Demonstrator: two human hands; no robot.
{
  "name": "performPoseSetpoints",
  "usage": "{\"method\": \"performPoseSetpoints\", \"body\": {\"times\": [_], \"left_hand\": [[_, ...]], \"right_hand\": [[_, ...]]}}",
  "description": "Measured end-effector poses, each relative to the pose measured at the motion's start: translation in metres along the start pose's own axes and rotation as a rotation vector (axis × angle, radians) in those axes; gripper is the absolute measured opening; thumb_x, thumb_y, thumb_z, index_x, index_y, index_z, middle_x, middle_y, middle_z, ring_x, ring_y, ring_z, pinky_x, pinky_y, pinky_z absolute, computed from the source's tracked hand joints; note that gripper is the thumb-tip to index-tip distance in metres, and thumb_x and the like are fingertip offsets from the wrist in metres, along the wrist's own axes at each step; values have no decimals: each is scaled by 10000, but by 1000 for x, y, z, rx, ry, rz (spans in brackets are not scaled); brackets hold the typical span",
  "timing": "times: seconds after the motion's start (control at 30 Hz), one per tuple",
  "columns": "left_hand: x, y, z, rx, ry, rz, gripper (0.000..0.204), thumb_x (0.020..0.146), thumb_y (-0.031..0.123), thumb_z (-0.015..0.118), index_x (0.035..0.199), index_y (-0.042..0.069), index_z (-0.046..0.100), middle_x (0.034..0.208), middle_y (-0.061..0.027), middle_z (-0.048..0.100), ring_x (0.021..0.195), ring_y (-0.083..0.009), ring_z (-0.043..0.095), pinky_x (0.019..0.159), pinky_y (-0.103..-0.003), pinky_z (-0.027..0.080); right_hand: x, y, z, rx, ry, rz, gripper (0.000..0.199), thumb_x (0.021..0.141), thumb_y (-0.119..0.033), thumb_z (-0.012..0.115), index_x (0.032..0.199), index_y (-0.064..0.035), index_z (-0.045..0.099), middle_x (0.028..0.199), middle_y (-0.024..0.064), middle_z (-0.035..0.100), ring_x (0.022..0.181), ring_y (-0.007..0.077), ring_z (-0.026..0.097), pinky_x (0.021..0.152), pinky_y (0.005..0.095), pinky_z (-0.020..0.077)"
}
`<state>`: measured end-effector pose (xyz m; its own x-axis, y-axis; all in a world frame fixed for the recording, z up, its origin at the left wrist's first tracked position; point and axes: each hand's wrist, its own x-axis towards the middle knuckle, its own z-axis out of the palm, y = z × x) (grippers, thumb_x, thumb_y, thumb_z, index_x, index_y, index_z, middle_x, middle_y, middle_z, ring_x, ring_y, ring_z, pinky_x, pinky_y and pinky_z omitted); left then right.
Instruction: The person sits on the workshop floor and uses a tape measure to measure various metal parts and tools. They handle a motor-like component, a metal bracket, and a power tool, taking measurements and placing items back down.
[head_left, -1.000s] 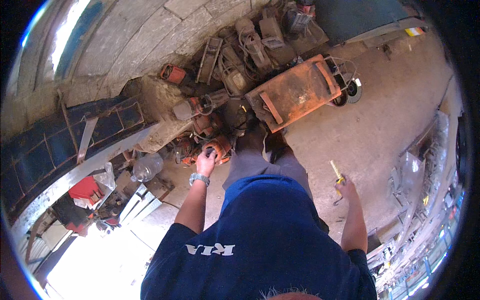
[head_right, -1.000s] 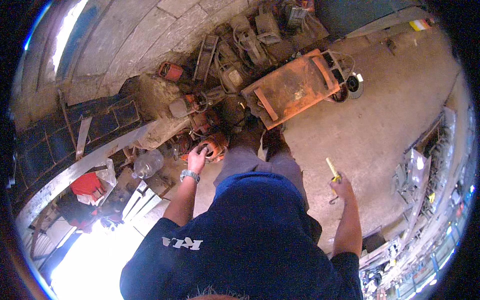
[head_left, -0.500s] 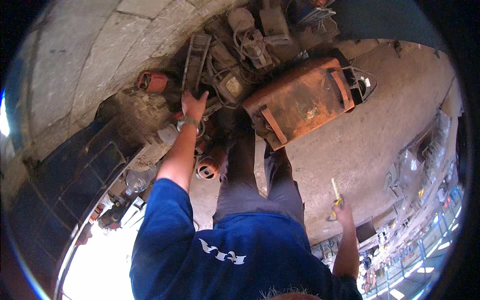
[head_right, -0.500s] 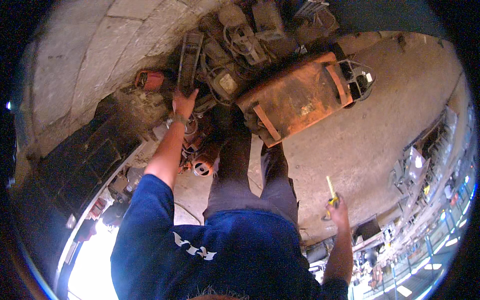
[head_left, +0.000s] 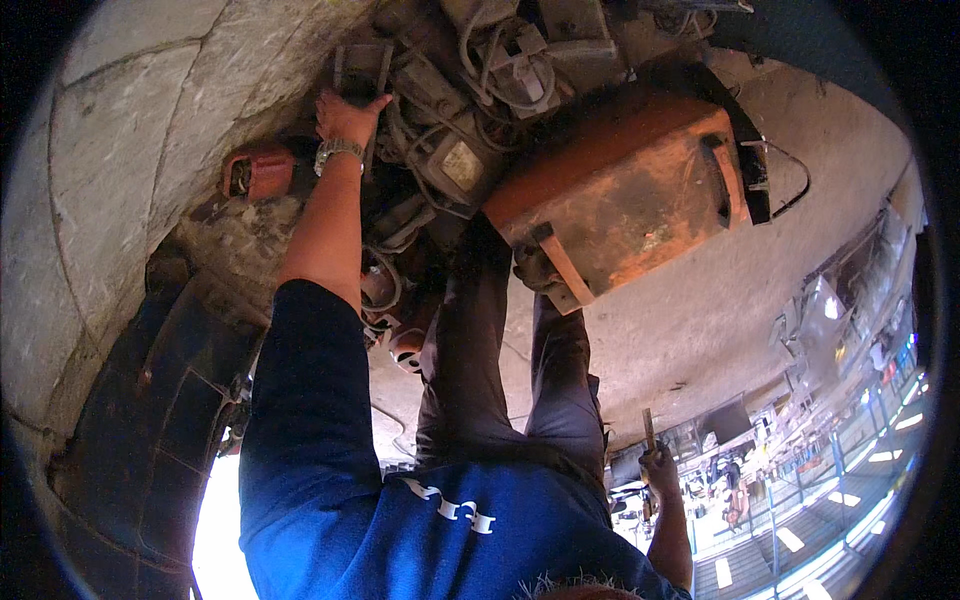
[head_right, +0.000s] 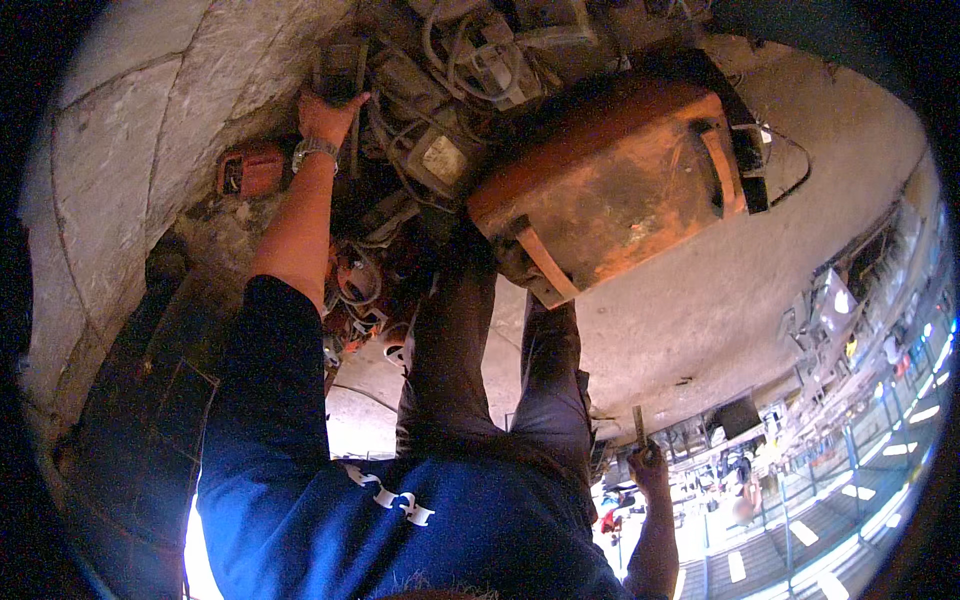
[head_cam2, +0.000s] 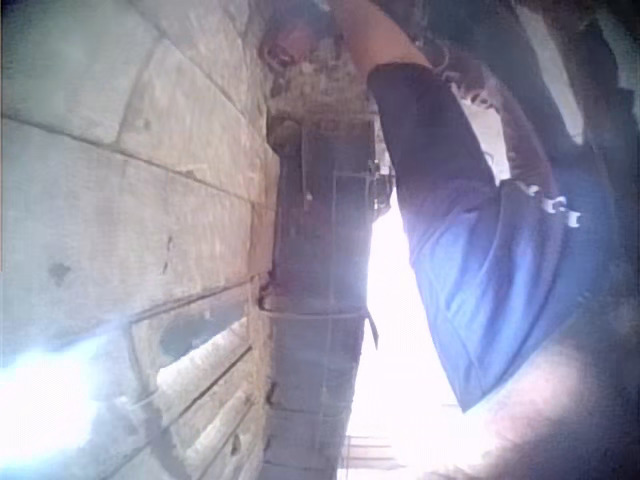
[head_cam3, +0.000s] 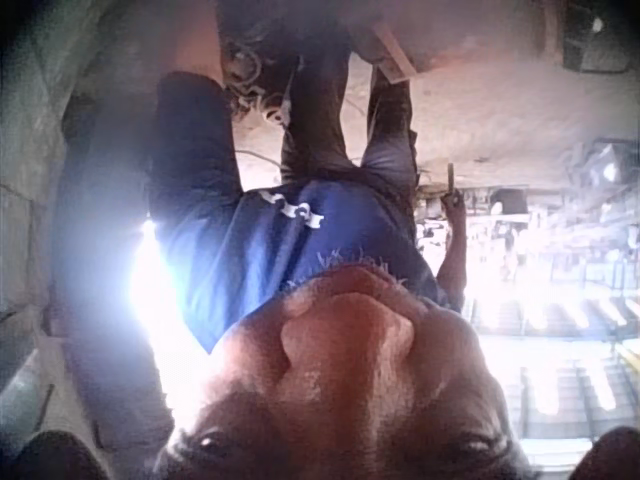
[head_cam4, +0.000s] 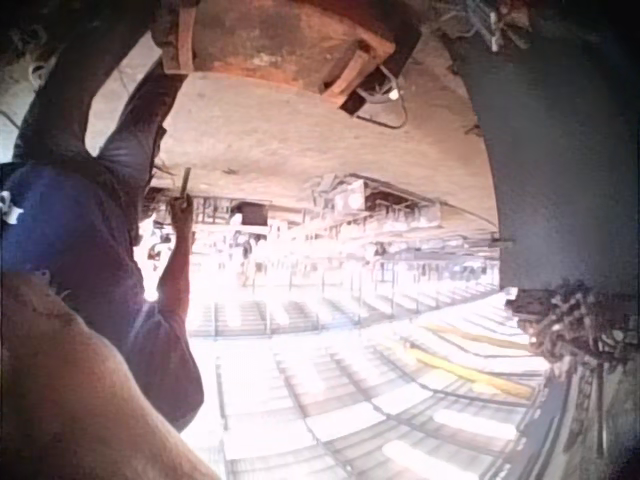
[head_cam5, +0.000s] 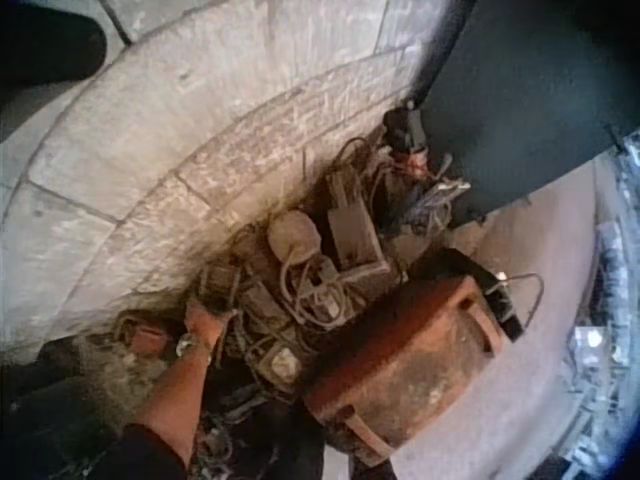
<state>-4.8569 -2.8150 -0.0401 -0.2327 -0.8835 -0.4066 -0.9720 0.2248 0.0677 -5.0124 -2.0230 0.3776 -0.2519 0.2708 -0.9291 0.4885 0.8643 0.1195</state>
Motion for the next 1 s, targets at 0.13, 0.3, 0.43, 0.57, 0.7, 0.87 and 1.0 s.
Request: {"method": "performPoseSetpoints", "body": {"times": [0.13, 0.3, 0.43, 0.57, 0.7, 0.87, 1.0], "left_hand": [[12, -1, 9, 50, -42, -23, 1423, 659, 818, 739, 1560, -112, 146, 1617, -294, 243, 1503, -399, 275, 1200, -496, 338], [6, 11, 3, -85, 75, 56, 1360, 663, 720, 807, 1516, -147, 196, 1540, -339, 335, 1434, -440, 363, 1162, -475, 397], [1, 17, -15, -134, 30, -15, 1278, 677, 586, 874, 1488, -167, 234, 1493, -345, 404, 1362, -452, 466, 1115, -449, 449], [-17, 11, -47, -241, -52, -54, 1191, 674, 507, 904, 1449, -160, 294, 1428, -339, 469, 1283, -455, 545, 1052, -447, 503], [-59, -15, -63, -184, 253, 134, 1168, 614, 498, 936, 1381, -170, 363, 1327, -345, 539, 1197, -454, 596, 1013, -460, 512], [-115, -9, -123, -338, 346, 317, 1031, 592, 419, 947, 1333, -105, 459, 1222, -288, 615, 1102, -427, 641, 920, -456, 547], [-175, 7, -189, -552, 341, 368, 985, 582, 367, 946, 1324, -75, 472, 1185, -254, 618, 1089, -418, 635, 955, -457, 525]], "right_hand": [[6, -17, 1, -67, 29, 48, 495, 847, -148, 760, 1283, -14, 567, 904, 42, 616, 779, 129, 577, 669, 306, 494], [-2, -61, 22, -85, 32, 45, 533, 860, -115, 741, 1340, 10, 545, 920, 45, 614, 801, 119, 574, 683, 298, 497], [0, -64, 25, -20, 22, 12, 538, 870, -102, 726, 1355, 32, 535, 947, 39, 608, 819, 121, 578, 692, 296, 500], [-9, -57, 23, 68, 63, 41, 558, 874, -81, 714, 1382, 28, 512, 954, 38, 599, 814, 122, 575, 708, 289, 496], [4, -16, 6, 73, -1, 7, 573, 883, -72, 709, 1408, 1, 492, 941, 30, 603, 808, 123, 578, 732, 285, 497], [-3, -58, 9, -43, -46, -111, 539, 913, -109, 708, 1396, -11, 493, 959, 21, 624, 836, 112, 594, 723, 277, 511], [4, -60, -3, -35, -56, -235, 603, 890, -77, 721, 1428, 4, 462, 1047, 39, 621, 931, 132, 598, 801, 272, 518]]}}
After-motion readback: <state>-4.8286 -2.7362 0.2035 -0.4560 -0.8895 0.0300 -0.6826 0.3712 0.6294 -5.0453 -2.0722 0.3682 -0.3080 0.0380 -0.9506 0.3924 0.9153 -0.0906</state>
